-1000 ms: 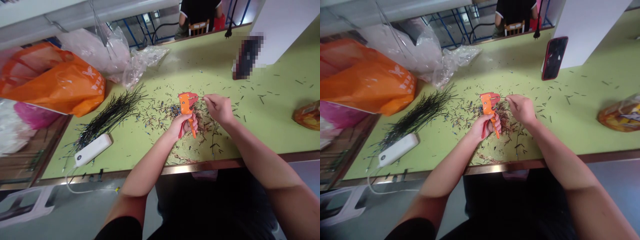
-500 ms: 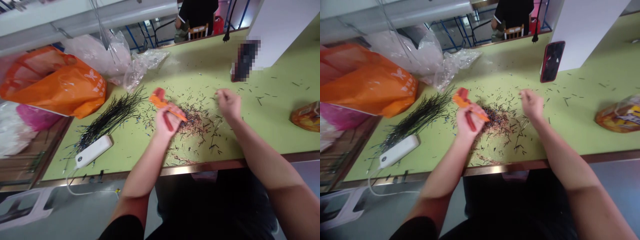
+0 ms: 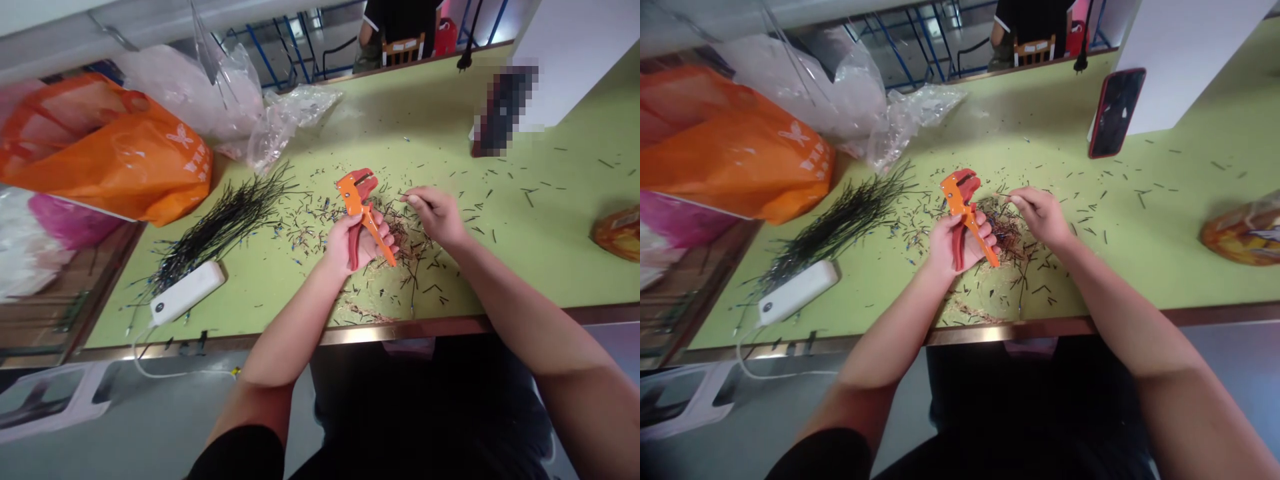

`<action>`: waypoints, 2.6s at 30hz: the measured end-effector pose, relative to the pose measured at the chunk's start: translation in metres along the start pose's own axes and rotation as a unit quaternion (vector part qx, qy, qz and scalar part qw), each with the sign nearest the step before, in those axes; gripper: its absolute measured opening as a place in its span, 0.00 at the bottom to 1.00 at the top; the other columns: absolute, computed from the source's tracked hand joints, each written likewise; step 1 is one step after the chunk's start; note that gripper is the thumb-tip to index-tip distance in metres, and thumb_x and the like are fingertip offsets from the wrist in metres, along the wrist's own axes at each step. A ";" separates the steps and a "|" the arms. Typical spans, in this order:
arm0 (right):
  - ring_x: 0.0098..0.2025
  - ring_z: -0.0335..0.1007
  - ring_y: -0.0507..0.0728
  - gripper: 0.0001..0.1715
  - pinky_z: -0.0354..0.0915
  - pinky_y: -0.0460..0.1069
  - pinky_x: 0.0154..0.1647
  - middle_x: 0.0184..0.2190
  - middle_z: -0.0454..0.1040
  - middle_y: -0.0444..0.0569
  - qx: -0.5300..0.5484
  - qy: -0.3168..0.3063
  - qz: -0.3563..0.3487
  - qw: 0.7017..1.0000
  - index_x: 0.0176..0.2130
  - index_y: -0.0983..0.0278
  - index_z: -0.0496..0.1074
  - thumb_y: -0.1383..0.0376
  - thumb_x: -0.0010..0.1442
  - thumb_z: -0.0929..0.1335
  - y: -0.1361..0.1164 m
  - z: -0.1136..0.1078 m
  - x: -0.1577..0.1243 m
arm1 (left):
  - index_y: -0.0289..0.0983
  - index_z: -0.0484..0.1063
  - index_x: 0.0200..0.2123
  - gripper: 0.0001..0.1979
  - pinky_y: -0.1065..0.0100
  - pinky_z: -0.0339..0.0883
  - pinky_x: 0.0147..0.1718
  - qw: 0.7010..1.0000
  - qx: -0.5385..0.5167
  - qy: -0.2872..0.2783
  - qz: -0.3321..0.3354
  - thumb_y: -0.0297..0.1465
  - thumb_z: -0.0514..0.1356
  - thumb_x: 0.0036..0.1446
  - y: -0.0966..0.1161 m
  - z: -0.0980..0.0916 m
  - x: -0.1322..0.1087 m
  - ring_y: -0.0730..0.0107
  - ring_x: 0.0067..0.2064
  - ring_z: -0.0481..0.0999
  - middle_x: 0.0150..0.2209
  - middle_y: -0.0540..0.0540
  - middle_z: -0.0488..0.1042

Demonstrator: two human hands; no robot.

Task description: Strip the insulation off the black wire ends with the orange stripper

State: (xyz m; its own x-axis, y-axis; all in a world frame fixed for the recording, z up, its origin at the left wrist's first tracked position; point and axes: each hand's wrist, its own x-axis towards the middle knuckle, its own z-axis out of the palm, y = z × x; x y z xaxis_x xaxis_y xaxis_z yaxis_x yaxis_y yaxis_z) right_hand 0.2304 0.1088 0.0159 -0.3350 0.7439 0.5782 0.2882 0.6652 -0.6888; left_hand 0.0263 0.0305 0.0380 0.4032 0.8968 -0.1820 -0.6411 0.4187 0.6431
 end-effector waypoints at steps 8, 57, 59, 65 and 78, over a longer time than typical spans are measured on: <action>0.37 0.80 0.55 0.17 0.73 0.51 0.39 0.37 0.84 0.50 0.107 -0.054 -0.045 0.992 0.41 0.61 0.81 0.54 0.74 0.67 -0.012 0.014 -0.008 | 0.37 0.70 0.32 0.18 0.53 0.78 0.44 0.994 0.056 -0.089 -0.038 0.45 0.67 0.48 -0.004 -0.002 -0.001 0.64 0.30 0.76 0.27 0.48 0.72; 0.36 0.77 0.55 0.16 0.73 0.52 0.38 0.37 0.82 0.52 0.082 -0.099 -0.073 0.989 0.41 0.62 0.80 0.58 0.75 0.66 -0.009 0.016 -0.011 | 0.40 0.59 0.22 0.23 0.72 0.61 0.17 0.990 0.131 -0.040 -0.020 0.43 0.70 0.53 -0.022 0.008 -0.001 0.79 0.14 0.59 0.14 0.58 0.57; 0.36 0.77 0.55 0.16 0.72 0.52 0.39 0.37 0.82 0.52 0.074 -0.103 -0.062 0.990 0.41 0.62 0.79 0.56 0.75 0.66 -0.009 0.016 -0.011 | 0.40 0.58 0.21 0.24 0.72 0.60 0.16 0.992 0.126 -0.016 -0.019 0.42 0.70 0.54 -0.021 0.007 0.000 0.79 0.13 0.57 0.13 0.59 0.55; 0.34 0.74 0.54 0.18 0.69 0.51 0.36 0.33 0.81 0.50 0.031 -0.066 -0.035 0.997 0.39 0.62 0.78 0.56 0.75 0.66 -0.006 0.012 -0.007 | 0.39 0.62 0.23 0.17 0.70 0.67 0.20 0.993 0.114 0.016 -0.029 0.38 0.65 0.57 -0.006 -0.007 0.006 0.76 0.16 0.61 0.15 0.56 0.59; 0.30 0.66 0.55 0.16 0.62 0.51 0.33 0.28 0.73 0.49 -0.080 -0.021 -0.039 0.996 0.34 0.62 0.72 0.63 0.74 0.62 -0.005 0.000 -0.003 | 0.36 0.70 0.32 0.15 0.65 0.77 0.29 0.982 0.178 0.011 -0.063 0.41 0.68 0.52 0.009 -0.027 0.005 0.69 0.26 0.76 0.24 0.50 0.72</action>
State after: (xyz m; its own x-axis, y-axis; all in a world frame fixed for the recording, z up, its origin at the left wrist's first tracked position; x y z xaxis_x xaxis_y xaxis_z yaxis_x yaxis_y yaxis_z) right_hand 0.2299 0.1034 0.0174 -0.3987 0.6879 0.6065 0.3970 0.7256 -0.5621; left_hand 0.0048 0.0426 0.0230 0.4480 0.8458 -0.2898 -0.3163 0.4531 0.8335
